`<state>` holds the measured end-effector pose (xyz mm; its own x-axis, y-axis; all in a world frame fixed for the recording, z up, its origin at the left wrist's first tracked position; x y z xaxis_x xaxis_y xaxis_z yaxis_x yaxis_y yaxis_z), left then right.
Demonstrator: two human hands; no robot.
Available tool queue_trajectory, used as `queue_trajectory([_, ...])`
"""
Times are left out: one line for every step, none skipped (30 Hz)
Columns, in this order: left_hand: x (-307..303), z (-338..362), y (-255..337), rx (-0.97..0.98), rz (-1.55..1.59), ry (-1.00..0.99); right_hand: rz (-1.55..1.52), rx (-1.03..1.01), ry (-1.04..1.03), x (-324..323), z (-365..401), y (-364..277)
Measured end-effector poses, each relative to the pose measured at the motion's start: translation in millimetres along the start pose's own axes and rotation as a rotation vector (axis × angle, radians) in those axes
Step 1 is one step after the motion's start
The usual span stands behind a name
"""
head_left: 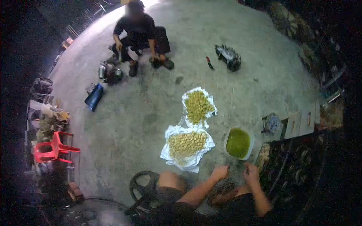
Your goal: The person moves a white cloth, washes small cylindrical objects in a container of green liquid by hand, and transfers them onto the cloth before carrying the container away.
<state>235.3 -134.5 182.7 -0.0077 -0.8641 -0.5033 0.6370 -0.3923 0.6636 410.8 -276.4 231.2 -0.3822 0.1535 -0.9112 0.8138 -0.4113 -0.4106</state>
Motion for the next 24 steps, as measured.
queue_trajectory([-1, 9, 3, 0.036, -0.010, -0.068, -0.042, -0.042, 0.117, 64, 48, 45])
queue_trajectory([-3, 24, 6, -0.007, -0.006, -0.087, -0.057, 0.023, -0.131, 52, 77, 13])
queue_trajectory([-16, 44, 14, -0.050, -0.002, -0.114, -0.055, 0.086, -0.379, 40, 107, -19])
queue_trajectory([-30, 62, 18, -0.092, -0.022, -0.112, -0.216, 0.027, -0.514, 23, 131, -49])
queue_trajectory([-47, 91, 24, -0.140, -0.034, -0.117, -0.376, -0.045, -0.647, 4, 149, -87])
queue_trajectory([-72, 114, 29, -0.185, -0.054, -0.115, -0.544, -0.096, -0.793, -15, 166, -125])
queue_trajectory([-101, 129, 37, -0.139, -0.054, -0.065, -0.624, -0.149, -0.909, -34, 170, -154])
queue_trajectory([-124, 147, 45, -0.098, -0.048, -0.032, -0.650, -0.180, -0.989, -52, 168, -173])
queue_trajectory([-141, 174, 49, -0.065, -0.037, -0.004, -0.628, -0.202, -1.046, -68, 165, -190])
queue_trajectory([-169, 194, 63, -0.058, -0.008, 0.047, -0.591, -0.220, -1.076, -86, 158, -199])
queue_trajectory([-199, 214, 75, -0.050, 0.021, 0.104, -0.552, -0.237, -1.102, -102, 153, -205])
queue_trajectory([-228, 234, 80, -0.043, 0.044, 0.160, -0.524, -0.263, -1.117, -119, 143, -212])
queue_trajectory([-244, 246, 72, -0.035, 0.041, 0.224, -0.499, -0.293, -1.129, -130, 130, -212])
queue_trajectory([-256, 256, 63, -0.026, 0.037, 0.287, -0.480, -0.322, -1.141, -134, 121, -208])
queue_trajectory([-268, 262, 56, -0.119, 0.029, 0.296, -0.469, -0.350, -1.152, -133, 118, -200])
queue_trajectory([-275, 271, 48, -0.221, 0.025, 0.297, -0.460, -0.373, -1.148, -131, 113, -190])
queue_trajectory([-291, 279, 46, -0.259, 0.002, 0.324, -0.461, -0.400, -1.128, -122, 106, -181])
queue_trajectory([-307, 285, 45, -0.299, -0.022, 0.345, -0.525, -0.437, -1.049, -101, 96, -164])
queue_trajectory([-311, 300, 45, -0.347, -0.043, 0.355, -0.387, -0.399, -1.127, -71, 88, -153])
queue_trajectory([-316, 304, 46, -0.416, -0.018, 0.406, -0.331, -0.373, -1.224, -84, 65, -157])
queue_trajectory([-325, 309, 47, -0.481, 0.000, 0.456, -0.270, -0.351, -1.318, -100, 42, -163])
queue_trajectory([-323, 326, 49, -0.554, 0.020, 0.486, -0.482, -0.483, -1.141, -79, 38, -148])
queue_trajectory([-313, 339, 47, -0.587, 0.100, 0.519, -0.669, -0.648, -0.927, -55, 36, -129])
queue_trajectory([-307, 340, 45, -0.605, 0.184, 0.563, -0.795, -0.807, -0.703, -44, 31, -118])
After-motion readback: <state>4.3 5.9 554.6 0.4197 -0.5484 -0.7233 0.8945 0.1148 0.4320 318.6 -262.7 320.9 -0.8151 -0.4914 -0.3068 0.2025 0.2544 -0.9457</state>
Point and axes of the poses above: each hand's wrist, its own z-axis away from the middle knuckle, its own x-axis out of the palm, y = z × x, the point moved 2 cm from there along -z, towards the middle knuckle, and after that the axes turned 2 degrees about -x, right-handed, at the moved point
